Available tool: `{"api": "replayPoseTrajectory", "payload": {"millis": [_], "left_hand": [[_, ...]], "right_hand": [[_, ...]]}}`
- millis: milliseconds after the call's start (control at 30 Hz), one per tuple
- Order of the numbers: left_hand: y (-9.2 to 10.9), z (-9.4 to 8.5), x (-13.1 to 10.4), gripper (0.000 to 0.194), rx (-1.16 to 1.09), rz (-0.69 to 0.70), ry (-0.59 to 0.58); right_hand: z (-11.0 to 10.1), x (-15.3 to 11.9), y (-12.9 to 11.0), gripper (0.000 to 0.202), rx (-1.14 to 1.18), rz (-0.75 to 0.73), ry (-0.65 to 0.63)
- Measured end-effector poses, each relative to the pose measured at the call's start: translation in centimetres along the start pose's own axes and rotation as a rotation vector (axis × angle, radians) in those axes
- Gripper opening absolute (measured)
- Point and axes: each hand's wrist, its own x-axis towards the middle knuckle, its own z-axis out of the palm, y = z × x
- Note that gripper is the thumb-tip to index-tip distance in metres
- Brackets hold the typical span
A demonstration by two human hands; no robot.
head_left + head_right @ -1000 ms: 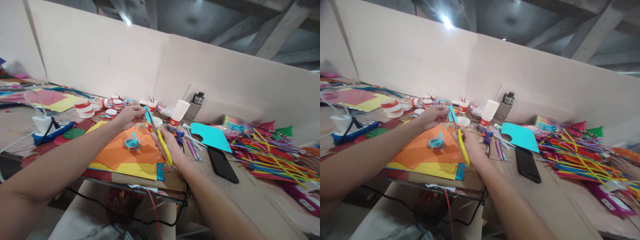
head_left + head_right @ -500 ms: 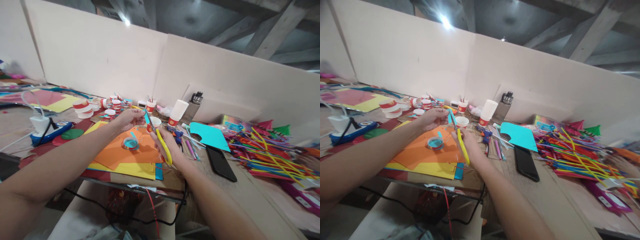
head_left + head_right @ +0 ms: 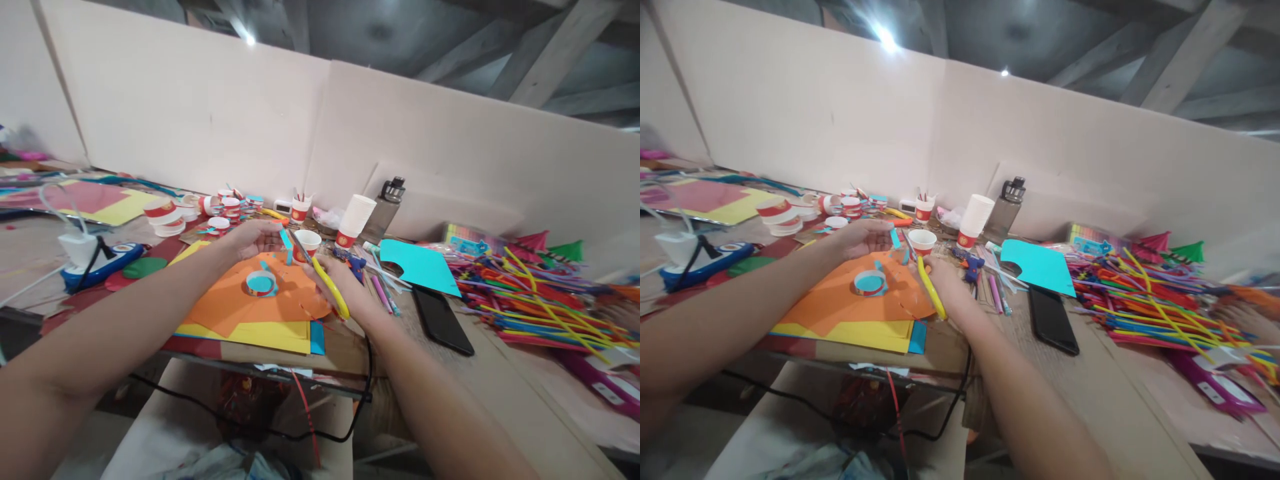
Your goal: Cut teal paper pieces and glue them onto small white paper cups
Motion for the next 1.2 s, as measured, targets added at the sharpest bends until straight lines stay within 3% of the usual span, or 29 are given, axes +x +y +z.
{"api": "replayPoseTrajectory", "payload": {"millis": [100, 233, 467, 567, 667, 767, 867, 1067, 1200], "left_hand": [[0.7, -0.4, 0.1, 0.009, -0.022, 0.029, 0.046], [0.8, -1.2, 0.6, 0.012, -0.014, 0.082, 0.090], [-0.4, -2.5, 1.3, 0.009, -0.002, 0.125, 0.069], [-0.9, -2.8, 1.4, 0.009, -0.005, 0.109, 0.036], [-1.2, -2.9, 1.3, 0.007, -0.002, 0.081, 0.015], [-1.3, -2.6, 1.0, 0.010, 0.037, 0.078, 0.027], [-1.3, -2.4, 0.7, 0.011, 0.078, 0.076, 0.047], [-1.2, -2.2, 0.5, 0.005, -0.006, 0.096, 0.054], [-1.1, -2.2, 0.7, 0.006, -0.088, 0.108, 0.041]], "right_hand": [[-0.7, 0.3, 0.8, 0.015, -0.317, -0.065, 0.039], [-1.0, 0.1, 1.5, 0.022, -0.577, 0.022, 0.020], [-1.5, -0.5, 1.3, 0.028, -0.789, 0.090, -0.069], [-1.8, -0.9, 0.8, 0.030, -0.836, 0.066, -0.138], [-1.9, -0.8, -0.2, 0.026, -0.879, 0.018, -0.107], [-1.2, 0.6, -1.3, 0.029, -0.782, -0.053, 0.008], [0.3, 3.0, -1.7, 0.034, -0.753, -0.129, 0.024], [2.5, 6.7, -1.8, 0.031, -0.983, -0.258, -0.035], [3.4, 7.9, -1.7, 0.033, -1.121, -0.354, 0.000]]}}
